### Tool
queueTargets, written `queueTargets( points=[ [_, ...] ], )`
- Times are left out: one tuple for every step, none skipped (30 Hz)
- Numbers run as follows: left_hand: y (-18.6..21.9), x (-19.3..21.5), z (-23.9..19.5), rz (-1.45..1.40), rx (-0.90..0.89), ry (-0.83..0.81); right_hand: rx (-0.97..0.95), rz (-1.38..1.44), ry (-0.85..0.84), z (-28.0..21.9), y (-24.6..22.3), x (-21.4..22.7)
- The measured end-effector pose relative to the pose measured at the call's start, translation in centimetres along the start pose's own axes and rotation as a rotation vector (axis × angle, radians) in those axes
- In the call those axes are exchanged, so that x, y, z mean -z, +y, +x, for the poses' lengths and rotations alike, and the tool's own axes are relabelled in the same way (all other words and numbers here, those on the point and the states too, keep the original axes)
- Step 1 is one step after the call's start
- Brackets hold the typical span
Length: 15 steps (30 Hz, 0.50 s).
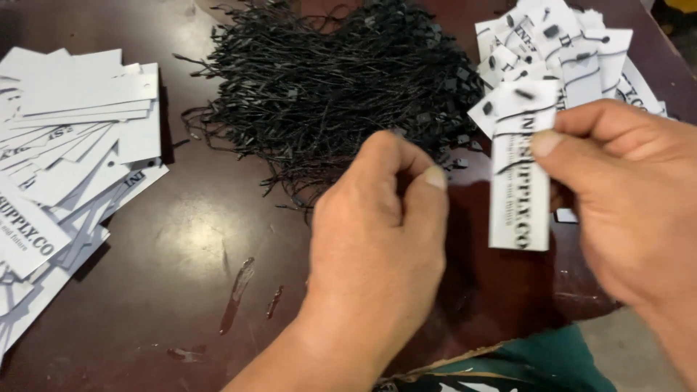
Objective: Attaching plastic loop fasteners to paper clothing tags by threading them through pre-punched holes and snapping them shut.
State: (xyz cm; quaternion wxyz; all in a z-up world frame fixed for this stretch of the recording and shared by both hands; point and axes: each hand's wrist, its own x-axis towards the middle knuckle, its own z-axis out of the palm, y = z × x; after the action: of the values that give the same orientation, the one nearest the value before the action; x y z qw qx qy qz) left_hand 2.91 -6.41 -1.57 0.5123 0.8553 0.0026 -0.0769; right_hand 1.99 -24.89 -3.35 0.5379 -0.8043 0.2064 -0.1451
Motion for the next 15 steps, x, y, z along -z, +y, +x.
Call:
queueTargets(
  points=[
    [-0.6,0.8,-0.1,-0.005,0.001,0.008,0.007,-0.002,-0.006,0.8,1.2,0.7],
    [-1.2,1.5,-0.3,0.036,-0.035,0.050,0.043,-0.015,0.012,1.6,2.3,1.3],
    [-1.7,2.3,-0.4,0.078,-0.071,0.091,0.079,-0.027,0.031,2.4,3.4,1.9],
    [-2.4,3.1,-0.4,0.076,-0.071,0.100,0.086,-0.026,0.025,3.0,4.1,2.9],
    [-3.2,3.8,-0.4,0.078,-0.119,0.169,0.242,-0.229,0.038,3.7,4.9,3.8],
    [-4.0,4.6,-0.5,0.079,-0.161,0.237,0.397,-0.436,0.044,4.3,5.7,4.7],
    [-4.6,5.5,-0.6,0.076,-0.154,0.246,0.403,-0.438,0.033,5.3,6.7,5.4],
    [-5.1,6.4,-0.6,0.135,-0.170,0.275,0.377,-0.424,0.004,6.4,7.6,6.1],
    [-5.6,7.3,-0.7,0.195,-0.186,0.304,0.352,-0.410,-0.025,7.5,8.6,6.8],
    [-6.1,7.9,-0.8,0.193,-0.185,0.308,0.356,-0.410,-0.026,8.5,9.8,7.0],
    [-6.5,8.4,-0.9,0.241,-0.123,0.331,0.315,-0.429,0.034,9.5,11.0,7.3],
    [-7.0,8.9,-1.0,0.289,-0.059,0.353,0.271,-0.448,0.094,10.5,12.3,7.6],
    [-7.3,9.1,-1.1,0.287,-0.058,0.355,0.274,-0.449,0.093,10.4,12.5,7.5],
    [-7.7,9.3,-1.2,0.297,-0.022,0.367,0.265,-0.417,0.104,10.4,12.8,7.4],
    [-8.0,9.6,-1.2,0.306,0.015,0.379,0.257,-0.386,0.114,10.3,13.1,7.2]
  ],
)
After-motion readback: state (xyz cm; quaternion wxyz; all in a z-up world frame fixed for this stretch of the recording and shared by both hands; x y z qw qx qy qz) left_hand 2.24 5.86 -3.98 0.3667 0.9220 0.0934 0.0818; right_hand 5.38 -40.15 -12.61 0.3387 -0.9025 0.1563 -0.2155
